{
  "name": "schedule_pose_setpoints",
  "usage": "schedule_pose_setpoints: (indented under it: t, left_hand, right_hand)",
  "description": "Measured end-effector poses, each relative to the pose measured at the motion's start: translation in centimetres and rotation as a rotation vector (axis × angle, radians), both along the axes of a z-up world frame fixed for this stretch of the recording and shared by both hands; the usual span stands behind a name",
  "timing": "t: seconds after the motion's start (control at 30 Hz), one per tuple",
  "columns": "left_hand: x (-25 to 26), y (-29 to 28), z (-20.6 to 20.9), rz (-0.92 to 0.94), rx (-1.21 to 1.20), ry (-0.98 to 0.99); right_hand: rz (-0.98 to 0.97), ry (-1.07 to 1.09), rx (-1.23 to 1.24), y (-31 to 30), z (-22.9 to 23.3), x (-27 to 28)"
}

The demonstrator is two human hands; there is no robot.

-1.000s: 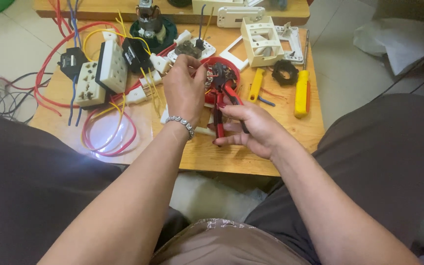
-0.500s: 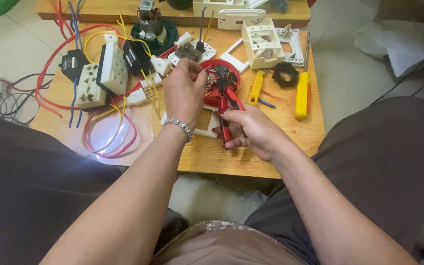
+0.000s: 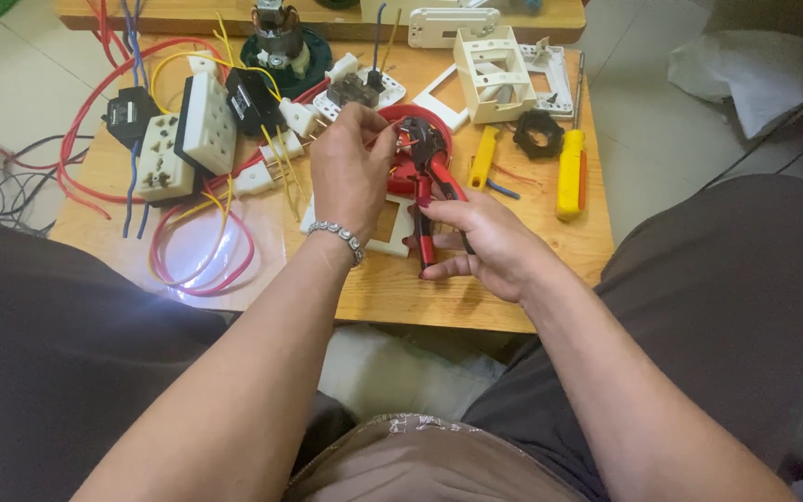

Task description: Stripping insulation from electrical wires using pliers and preparing them for assembly.

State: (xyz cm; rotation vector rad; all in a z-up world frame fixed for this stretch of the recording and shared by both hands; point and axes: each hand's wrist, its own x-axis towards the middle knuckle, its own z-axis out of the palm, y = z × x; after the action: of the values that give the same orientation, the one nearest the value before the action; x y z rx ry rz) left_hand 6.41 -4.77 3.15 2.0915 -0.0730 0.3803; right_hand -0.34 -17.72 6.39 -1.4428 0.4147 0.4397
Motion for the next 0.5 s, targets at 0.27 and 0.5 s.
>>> schedule_pose_setpoints:
  t: [0.27, 0.5]
  left_hand:
    - [0.2, 0.3, -0.4, 0.006, -0.022, 0.002]
    - [0.6, 0.1, -0.9, 0.015, -0.027, 0.021]
  right_hand:
    - [0.034, -0.040, -0.055, -0.1, -1.2, 0.3]
    - [-0.003, 0.017, -0.032, -1.2, -4.1, 1.3]
